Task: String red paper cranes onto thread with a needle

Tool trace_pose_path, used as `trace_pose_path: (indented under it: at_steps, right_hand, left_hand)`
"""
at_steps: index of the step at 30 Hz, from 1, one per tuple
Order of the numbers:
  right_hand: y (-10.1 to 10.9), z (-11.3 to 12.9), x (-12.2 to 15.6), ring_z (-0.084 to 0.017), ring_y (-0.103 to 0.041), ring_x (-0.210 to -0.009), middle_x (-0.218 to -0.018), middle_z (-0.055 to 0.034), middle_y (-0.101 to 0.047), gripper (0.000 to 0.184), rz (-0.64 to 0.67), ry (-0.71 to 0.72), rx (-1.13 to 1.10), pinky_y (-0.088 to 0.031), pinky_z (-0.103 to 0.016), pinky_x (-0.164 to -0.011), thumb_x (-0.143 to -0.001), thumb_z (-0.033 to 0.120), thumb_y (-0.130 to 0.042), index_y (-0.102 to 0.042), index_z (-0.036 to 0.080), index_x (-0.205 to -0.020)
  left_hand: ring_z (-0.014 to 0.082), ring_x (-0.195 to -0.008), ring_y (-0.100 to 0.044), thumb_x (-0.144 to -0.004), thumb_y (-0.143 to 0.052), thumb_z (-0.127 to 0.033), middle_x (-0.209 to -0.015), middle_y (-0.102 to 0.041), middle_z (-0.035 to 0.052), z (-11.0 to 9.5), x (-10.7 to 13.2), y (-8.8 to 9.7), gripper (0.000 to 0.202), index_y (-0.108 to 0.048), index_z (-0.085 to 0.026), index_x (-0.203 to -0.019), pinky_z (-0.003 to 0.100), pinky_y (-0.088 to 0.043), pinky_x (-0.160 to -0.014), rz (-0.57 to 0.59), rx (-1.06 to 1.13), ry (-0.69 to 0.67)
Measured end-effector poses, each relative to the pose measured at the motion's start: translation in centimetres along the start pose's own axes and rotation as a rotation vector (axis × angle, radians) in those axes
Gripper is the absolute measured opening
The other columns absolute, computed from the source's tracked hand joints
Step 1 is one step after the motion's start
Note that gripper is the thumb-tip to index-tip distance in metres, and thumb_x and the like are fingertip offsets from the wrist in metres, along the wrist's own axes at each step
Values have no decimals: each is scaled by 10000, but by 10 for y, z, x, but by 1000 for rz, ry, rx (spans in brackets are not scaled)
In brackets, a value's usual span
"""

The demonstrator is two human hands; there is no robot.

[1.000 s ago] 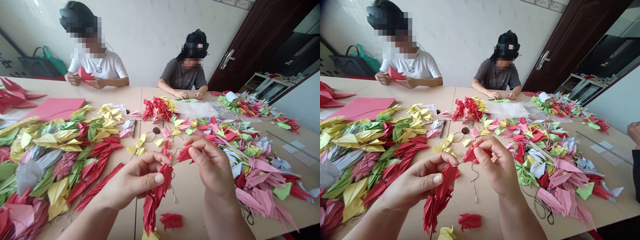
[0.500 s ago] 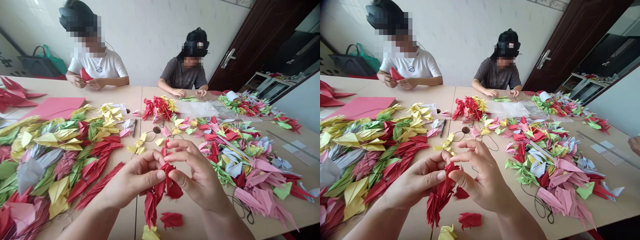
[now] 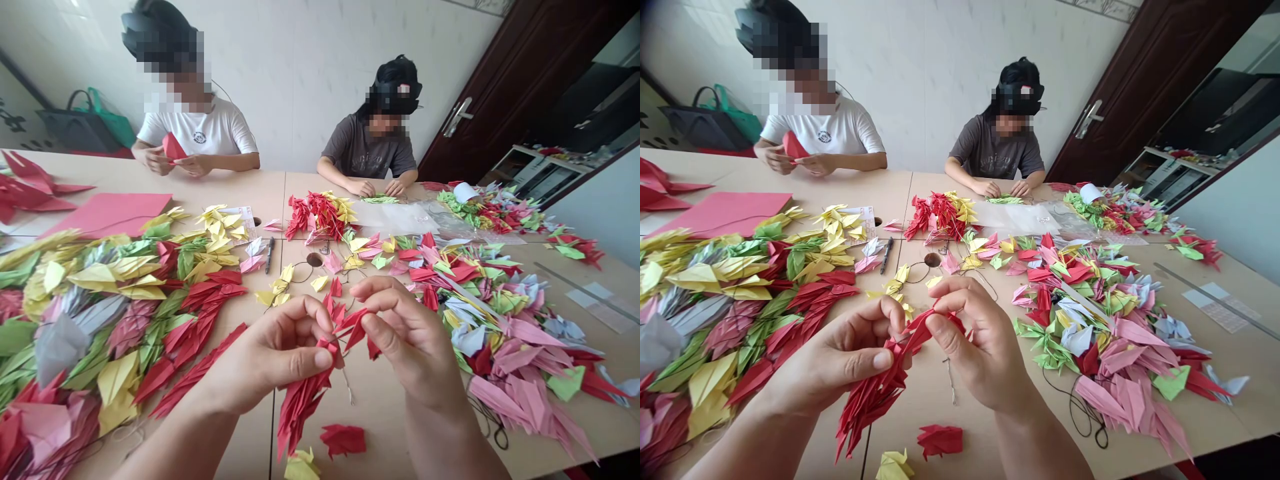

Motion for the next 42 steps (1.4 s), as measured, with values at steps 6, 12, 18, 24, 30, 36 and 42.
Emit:
trace_pose_path:
  at_steps: [6, 12, 18, 24, 30, 36, 42]
  right_hand:
    - [7, -2, -3, -119, -572, -980, -1018, 10, -611, 71, -22, -21, -25, -482, -224, -815, -949, 256, -597, -634, 267, -889]
    - [14, -8, -4, -119, -588, -970, -1014, 17, -638, 54, -55, -28, 18, -475, -240, -869, -950, 262, -599, -624, 266, -902]
    - [6, -8, -4, -172, -574, -1084, -1088, -17, -614, 103, -44, 8, 140, -451, -328, -960, -938, 246, -604, -607, 277, -1037]
    - [-23, 5, 2, -197, -532, -1198, -1180, -40, -573, 132, 143, 77, 198, -425, -340, -1018, -913, 292, -651, -638, 267, -1042]
    - [-32, 10, 3, -176, -555, -1160, -1151, -32, -604, 51, 201, 74, 215, -445, -300, -971, -902, 240, -663, -626, 241, -938]
    - [-16, 4, 2, -155, -590, -1061, -1076, -5, -626, 64, 60, 46, 74, -454, -315, -938, -916, 191, -617, -610, 255, -924]
    - [-3, -2, 1, -157, -596, -1010, -1044, -3, -622, 60, -22, 6, -9, -470, -331, -908, -934, 209, -590, -628, 256, -928]
  left_hand:
    - [68, -731, -642, -824, -754, -173, -813, -711, 8, -3, 1, 0, 130, -640, -162, -886, 144, -487, -674, 17, 7, -19]
    - [94, -841, -689, -845, -739, -198, -842, -731, -2, -8, 2, 5, 177, -638, -205, -990, 144, -512, -719, -6, 5, -60]
    - [68, -779, -663, -833, -747, -167, -826, -718, -5, -11, -1, 2, 167, -617, -185, -937, 125, -505, -690, -17, 7, -77]
    - [34, -604, -551, -785, -786, -161, -756, -628, -33, -7, -3, 4, 214, -579, -166, -841, 103, -423, -536, -29, 61, -66]
    - [24, -562, -462, -817, -765, -252, -707, -547, -43, -7, -2, 3, 215, -568, -166, -828, 101, -383, -525, -31, -22, -76]
    - [25, -460, -299, -918, -622, -407, -610, -411, -80, -6, 0, 7, 206, -570, -208, -935, 103, -257, -412, -40, -133, -85]
    - [41, -589, -500, -789, -794, -261, -740, -615, -30, -3, -2, -1, 278, -599, -206, -980, 113, -407, -533, 31, -24, -34]
Point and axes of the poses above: each hand's wrist, its own x-axis away from the middle knuckle, its own y-axis out of the back of the hand, z = x × y, the point moved 10 cm from there along -x, towards the middle knuckle
